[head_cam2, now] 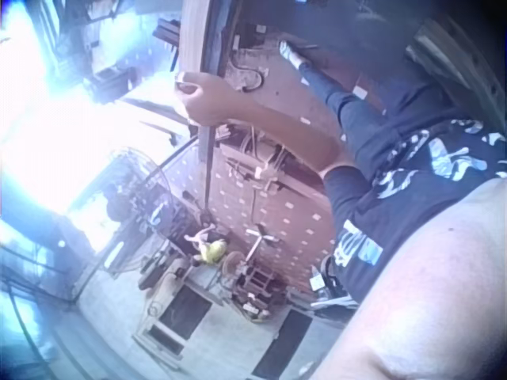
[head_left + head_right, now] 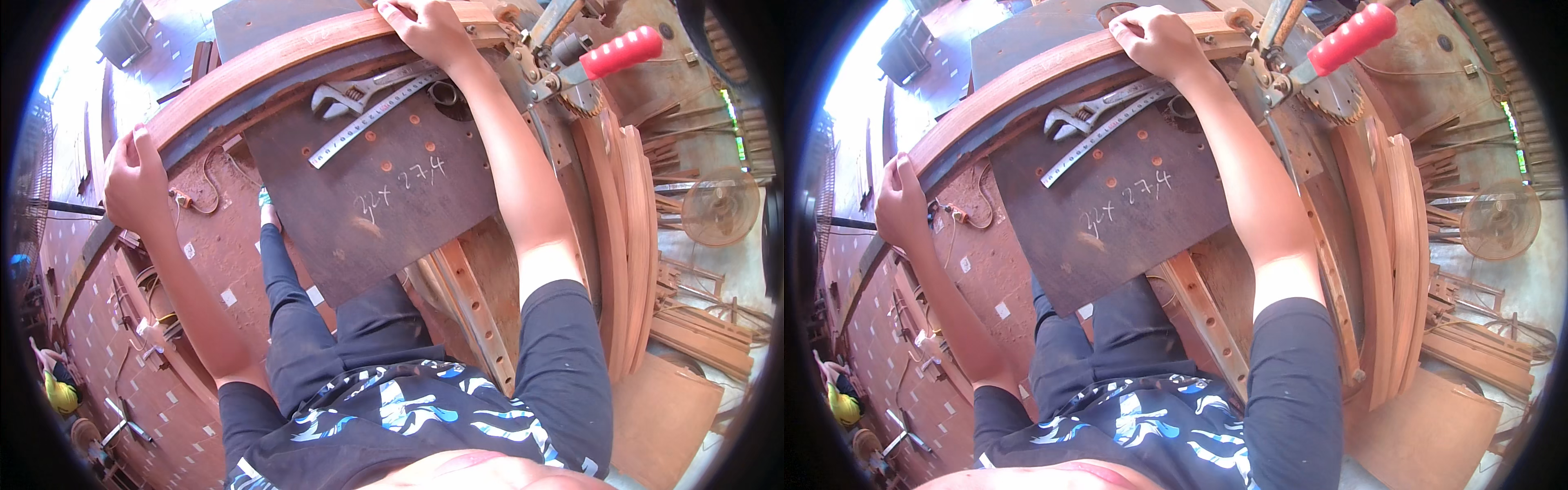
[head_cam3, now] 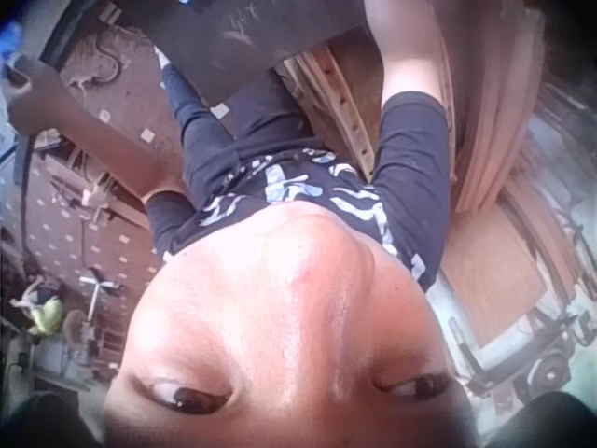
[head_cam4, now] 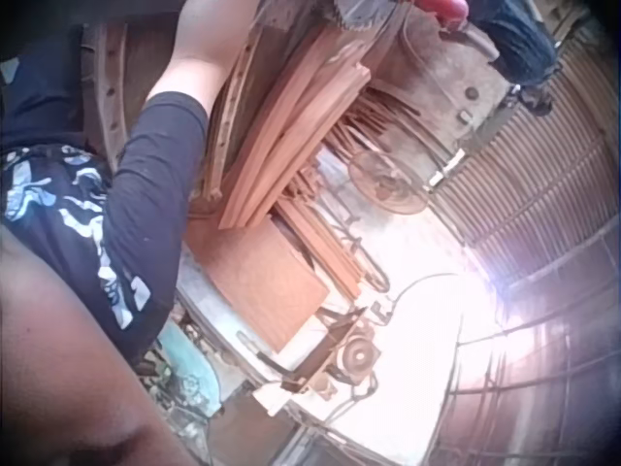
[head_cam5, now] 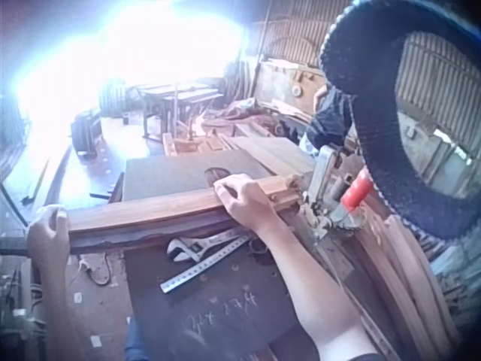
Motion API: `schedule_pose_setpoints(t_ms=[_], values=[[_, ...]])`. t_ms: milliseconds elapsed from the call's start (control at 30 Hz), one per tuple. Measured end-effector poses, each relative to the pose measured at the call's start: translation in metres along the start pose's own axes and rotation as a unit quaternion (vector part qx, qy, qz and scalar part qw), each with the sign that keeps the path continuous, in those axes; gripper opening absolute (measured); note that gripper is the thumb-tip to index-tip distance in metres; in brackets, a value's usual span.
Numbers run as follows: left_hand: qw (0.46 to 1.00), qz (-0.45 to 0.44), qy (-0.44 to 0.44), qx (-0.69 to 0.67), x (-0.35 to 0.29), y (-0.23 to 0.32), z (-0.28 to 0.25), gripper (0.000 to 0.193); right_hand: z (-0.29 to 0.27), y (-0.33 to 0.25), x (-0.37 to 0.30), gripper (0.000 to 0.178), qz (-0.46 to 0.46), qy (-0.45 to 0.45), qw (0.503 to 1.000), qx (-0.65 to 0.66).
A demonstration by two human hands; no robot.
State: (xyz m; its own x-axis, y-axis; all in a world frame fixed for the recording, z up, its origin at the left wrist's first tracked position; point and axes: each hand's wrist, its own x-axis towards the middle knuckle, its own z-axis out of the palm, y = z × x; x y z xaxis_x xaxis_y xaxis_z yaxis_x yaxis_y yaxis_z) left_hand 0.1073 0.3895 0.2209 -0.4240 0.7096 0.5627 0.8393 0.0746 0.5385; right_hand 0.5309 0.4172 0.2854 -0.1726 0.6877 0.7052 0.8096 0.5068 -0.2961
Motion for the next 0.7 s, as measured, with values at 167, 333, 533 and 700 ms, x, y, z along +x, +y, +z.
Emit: schedule_pose_setpoints(t_ms=[167,333,533,700], values=[[1.000,-0.010,-0.006,0.010,0.006,-0.004,0.004,0.054,0.000,-0.004,0.000,0.029,0.002,0.000,1.000,-0.005],[0.999,-0.025,-0.015,0.021,0.007,0.004,-0.004,0.055,0.002,-0.006,-0.001,0.028,-0.011,0.017,1.000,-0.017],[0.999,0.002,-0.036,0.038,0.012,0.009,-0.006,0.050,0.005,-0.015,-0.002,0.039,0.094,-0.034,0.993,-0.067],[0.998,0.040,-0.033,0.036,0.010,0.014,-0.018,0.040,0.005,-0.024,-0.009,0.039,0.131,-0.042,0.989,-0.043]])
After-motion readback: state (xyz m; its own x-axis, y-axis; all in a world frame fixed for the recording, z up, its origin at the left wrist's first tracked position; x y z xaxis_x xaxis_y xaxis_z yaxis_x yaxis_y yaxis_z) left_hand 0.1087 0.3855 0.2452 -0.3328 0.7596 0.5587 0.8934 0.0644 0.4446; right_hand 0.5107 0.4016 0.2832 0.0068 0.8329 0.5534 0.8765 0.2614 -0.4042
